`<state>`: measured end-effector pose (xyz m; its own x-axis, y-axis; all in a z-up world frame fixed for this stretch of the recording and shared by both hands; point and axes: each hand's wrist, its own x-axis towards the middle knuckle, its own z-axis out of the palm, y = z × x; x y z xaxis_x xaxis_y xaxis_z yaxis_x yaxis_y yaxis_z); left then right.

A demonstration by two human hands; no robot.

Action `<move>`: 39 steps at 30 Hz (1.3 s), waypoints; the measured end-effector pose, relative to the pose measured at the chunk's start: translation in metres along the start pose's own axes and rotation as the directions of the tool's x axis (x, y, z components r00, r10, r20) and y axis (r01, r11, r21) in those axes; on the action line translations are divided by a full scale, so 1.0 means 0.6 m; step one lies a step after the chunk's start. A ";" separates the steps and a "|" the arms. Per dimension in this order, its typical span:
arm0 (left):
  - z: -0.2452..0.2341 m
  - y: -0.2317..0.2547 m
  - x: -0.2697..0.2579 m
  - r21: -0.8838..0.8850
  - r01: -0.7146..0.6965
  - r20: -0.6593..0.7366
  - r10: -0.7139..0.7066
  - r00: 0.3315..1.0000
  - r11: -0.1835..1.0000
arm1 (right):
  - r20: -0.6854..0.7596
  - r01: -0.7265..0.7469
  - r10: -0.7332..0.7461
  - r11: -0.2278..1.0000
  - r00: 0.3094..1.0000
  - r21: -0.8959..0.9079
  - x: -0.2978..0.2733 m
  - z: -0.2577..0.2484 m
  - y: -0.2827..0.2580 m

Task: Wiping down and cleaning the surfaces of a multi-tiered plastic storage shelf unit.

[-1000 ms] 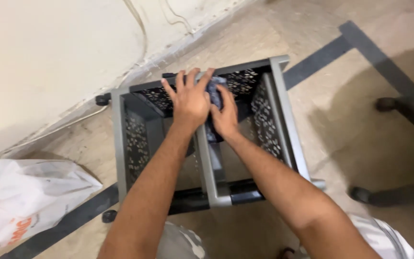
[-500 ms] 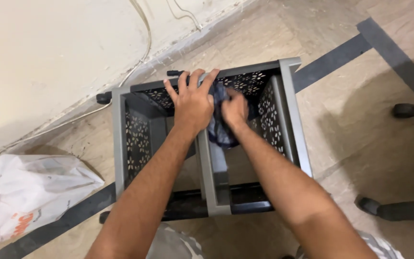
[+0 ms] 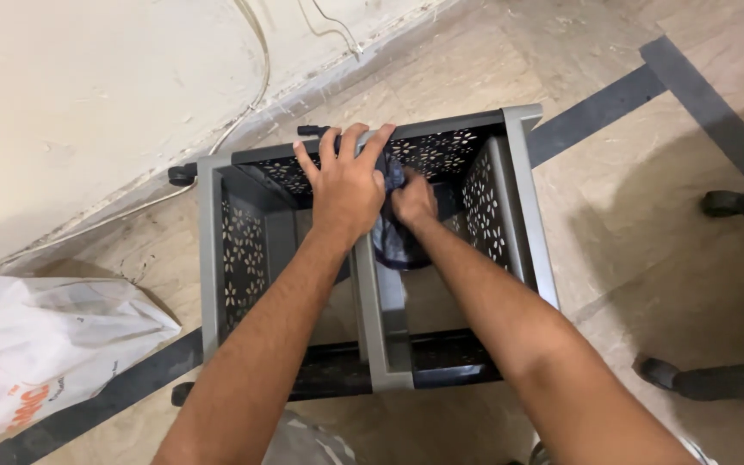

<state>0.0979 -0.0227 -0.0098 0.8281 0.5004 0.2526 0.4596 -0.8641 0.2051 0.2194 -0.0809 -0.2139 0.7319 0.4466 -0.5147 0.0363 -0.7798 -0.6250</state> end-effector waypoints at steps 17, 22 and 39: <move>0.005 0.005 -0.005 0.009 -0.014 -0.016 0.014 1.000 1.000 | 0.083 0.090 -0.087 0.995 0.993 -0.040 0.083 0.028 0.090; 0.000 0.000 0.002 -0.010 -0.002 0.007 0.002 1.000 1.000 | -0.086 0.036 -0.017 0.973 0.996 0.227 -0.018 -0.022 0.008; 0.013 -0.003 0.000 0.011 -0.026 -0.103 0.027 0.994 1.000 | 0.524 0.338 -0.128 0.883 0.842 -0.326 0.031 0.064 0.107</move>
<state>0.0999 -0.0215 -0.0174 0.8027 0.4799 0.3542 0.4414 -0.8773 0.1883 0.2093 -0.1059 -0.2863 0.2549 0.7060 -0.6607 0.5011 -0.6809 -0.5342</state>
